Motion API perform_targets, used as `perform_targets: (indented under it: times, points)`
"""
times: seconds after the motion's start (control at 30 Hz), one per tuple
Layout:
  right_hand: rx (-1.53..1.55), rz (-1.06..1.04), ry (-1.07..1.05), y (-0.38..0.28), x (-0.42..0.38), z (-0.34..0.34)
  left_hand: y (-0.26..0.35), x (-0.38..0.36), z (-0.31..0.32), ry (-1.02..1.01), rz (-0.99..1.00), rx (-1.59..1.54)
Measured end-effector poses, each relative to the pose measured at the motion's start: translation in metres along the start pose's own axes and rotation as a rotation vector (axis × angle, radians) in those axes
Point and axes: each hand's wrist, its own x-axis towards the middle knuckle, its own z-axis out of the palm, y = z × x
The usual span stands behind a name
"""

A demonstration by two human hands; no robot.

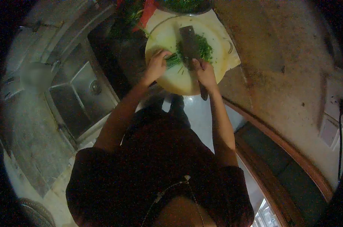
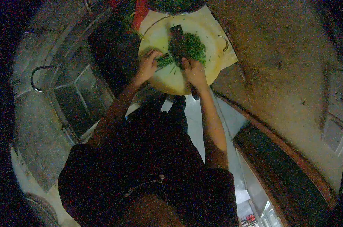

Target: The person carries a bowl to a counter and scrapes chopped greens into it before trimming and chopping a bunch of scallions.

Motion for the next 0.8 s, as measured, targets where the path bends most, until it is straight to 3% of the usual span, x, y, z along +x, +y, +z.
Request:
perform_targets:
  times: [0.1,0.2,0.27,0.37,0.5,0.6,0.67,0.8]
  points:
    - [-0.211,-0.035,0.08,0.004,-0.011,-0.001,0.004,-0.001,0.003,-0.053,-0.05,0.058]
    - [-0.42,-0.049,0.047,0.005,-0.028,0.006,0.019,-0.006,0.013,0.019,-0.033,0.133]
    - [-0.674,-0.178,-0.02,0.008,-0.037,0.011,0.02,-0.009,0.018,0.017,-0.074,0.133]
    - [-0.822,-0.128,-0.139,-0.003,-0.046,0.012,0.008,-0.01,0.024,-0.101,-0.093,0.14]
    - [-0.826,-0.135,-0.137,-0.004,-0.015,0.037,-0.007,-0.019,0.035,-0.012,-0.021,0.179]
    - [-0.748,-0.264,0.006,-0.015,0.007,0.039,-0.012,-0.022,0.033,0.044,0.064,0.231]
    - [-0.651,-0.162,-0.116,-0.025,0.002,0.019,-0.008,-0.019,0.031,-0.106,-0.061,0.2]
    - [-0.806,-0.174,-0.126,-0.012,-0.039,0.018,-0.007,-0.018,0.031,-0.012,-0.062,0.172]
